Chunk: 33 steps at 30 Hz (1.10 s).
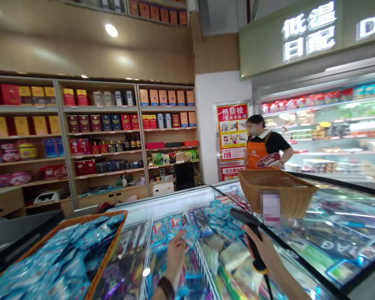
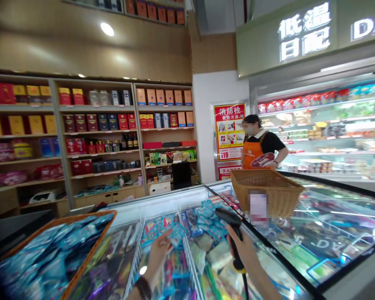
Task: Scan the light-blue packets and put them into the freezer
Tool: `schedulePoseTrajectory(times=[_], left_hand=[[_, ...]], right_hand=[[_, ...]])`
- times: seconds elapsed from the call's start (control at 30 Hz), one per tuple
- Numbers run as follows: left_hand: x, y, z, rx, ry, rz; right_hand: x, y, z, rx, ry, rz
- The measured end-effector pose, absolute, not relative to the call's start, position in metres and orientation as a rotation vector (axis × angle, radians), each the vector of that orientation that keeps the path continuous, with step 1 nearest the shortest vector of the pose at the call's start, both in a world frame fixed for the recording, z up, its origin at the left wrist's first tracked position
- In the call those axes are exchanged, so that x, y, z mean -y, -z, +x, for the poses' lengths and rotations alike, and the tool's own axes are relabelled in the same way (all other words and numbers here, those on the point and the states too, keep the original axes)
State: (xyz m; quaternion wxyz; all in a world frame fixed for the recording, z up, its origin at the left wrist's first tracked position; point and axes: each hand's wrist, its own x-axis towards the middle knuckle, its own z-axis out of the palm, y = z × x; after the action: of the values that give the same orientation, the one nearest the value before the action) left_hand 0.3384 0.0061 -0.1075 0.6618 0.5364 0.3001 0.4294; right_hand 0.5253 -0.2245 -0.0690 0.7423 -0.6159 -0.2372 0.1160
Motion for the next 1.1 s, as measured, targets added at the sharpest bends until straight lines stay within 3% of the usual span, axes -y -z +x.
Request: schedulePoseTrajectory(times=[0.27, 0.47, 0.73, 0.93, 1.1], left_hand=[[0.040, 0.086, 0.447, -0.355, -0.892, 1.173], [0.039, 0.080, 0.458, -0.332, -0.832, 1.258], [0.001, 0.105, 0.343, -0.338, -0.975, 1.731], [-0.023, 0.051, 0.219, -0.546, -1.220, 2.090], [-0.058, 0.009, 0.130, -1.035, -1.240, 2.299]], right_hand=[[0.266, 0.080, 0.564, 0.202, -0.166, -1.099], [0.271, 0.077, 0.555, 0.150, -0.220, -0.986], [0.254, 0.071, 0.531, 0.277, -0.274, -1.104], [0.206, 0.064, 0.482, 0.364, -0.433, -1.249], [0.142, 0.051, 0.414, 0.577, -0.584, -1.195]])
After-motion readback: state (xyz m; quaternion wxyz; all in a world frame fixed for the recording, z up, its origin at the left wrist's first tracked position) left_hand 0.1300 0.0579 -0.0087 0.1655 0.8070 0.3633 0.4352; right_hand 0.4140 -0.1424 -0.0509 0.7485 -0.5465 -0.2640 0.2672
